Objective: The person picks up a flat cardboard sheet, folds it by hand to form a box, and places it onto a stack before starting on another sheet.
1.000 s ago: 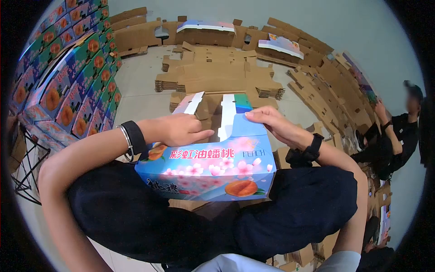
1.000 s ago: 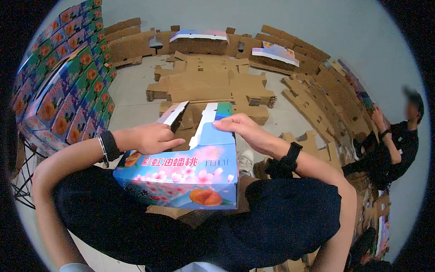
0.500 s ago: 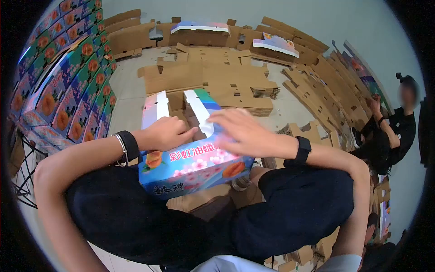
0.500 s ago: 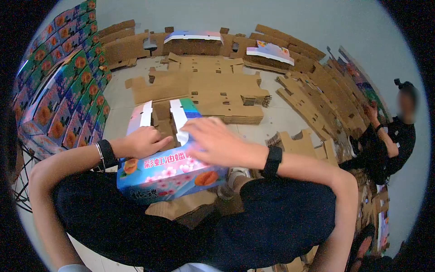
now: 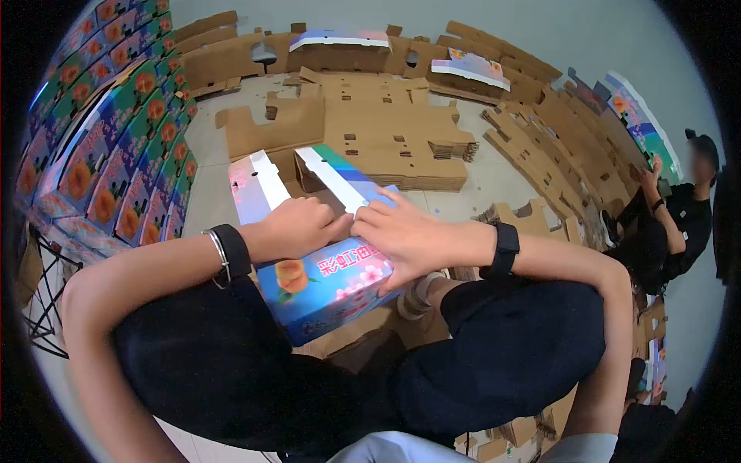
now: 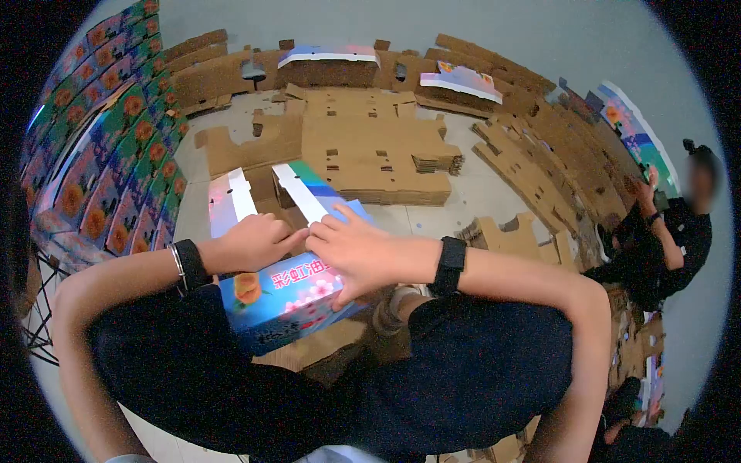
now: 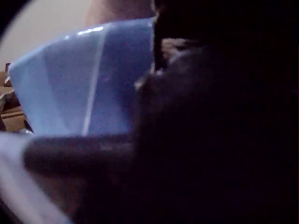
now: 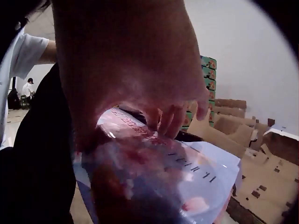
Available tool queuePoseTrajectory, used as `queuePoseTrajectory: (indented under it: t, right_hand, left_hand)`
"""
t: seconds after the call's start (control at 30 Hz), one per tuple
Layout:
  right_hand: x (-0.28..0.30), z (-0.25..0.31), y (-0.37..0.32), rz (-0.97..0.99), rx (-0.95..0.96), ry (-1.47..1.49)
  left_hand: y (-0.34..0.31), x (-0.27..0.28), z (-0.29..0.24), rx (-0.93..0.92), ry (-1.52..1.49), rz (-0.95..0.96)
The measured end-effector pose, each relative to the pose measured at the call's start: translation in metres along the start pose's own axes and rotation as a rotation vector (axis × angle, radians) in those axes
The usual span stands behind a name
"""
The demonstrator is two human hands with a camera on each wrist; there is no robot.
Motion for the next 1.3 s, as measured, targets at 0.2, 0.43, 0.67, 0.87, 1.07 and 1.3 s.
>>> queuePoseTrajectory:
  t: [0.2, 0.43, 0.67, 0.87, 1.07, 1.3]
  right_hand:
    - [0.015, -0.011, -0.01, 0.027, -0.015, -0.264]
    - [0.03, -0.011, -0.025, 0.012, 0.102, -0.547]
    - [0.026, -0.026, -0.041, -0.058, 0.065, -0.605]
    - [0.02, -0.026, -0.041, 0.139, 0.044, -0.593]
    - [0.035, 0.002, -0.01, -0.088, 0.233, -0.27]
    - [0.012, 0.015, 0.006, -0.142, 0.203, -0.164]
  left_hand:
    - [0.004, 0.007, -0.005, -0.119, 0.089, 0.034]
    - [-0.001, 0.027, 0.009, 0.01, 0.12, 0.024]
    - [-0.021, 0.003, 0.025, 0.219, -0.111, 0.245]
    - [-0.014, 0.001, 0.032, 0.096, 0.086, 0.225]
    - [-0.016, -0.001, 0.039, 0.001, 0.269, 0.11]
    - [-0.01, 0.01, 0.033, 0.154, 0.169, 0.185]
Point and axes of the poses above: each hand's wrist, its own y-axis towards the middle knuckle, its own x-axis out of the back of the hand, z = x × y, the point moved 3 cm from there along y, towards the middle knuckle, and after that the axes turned 8 degrees about -y, right-handed, at the moved point
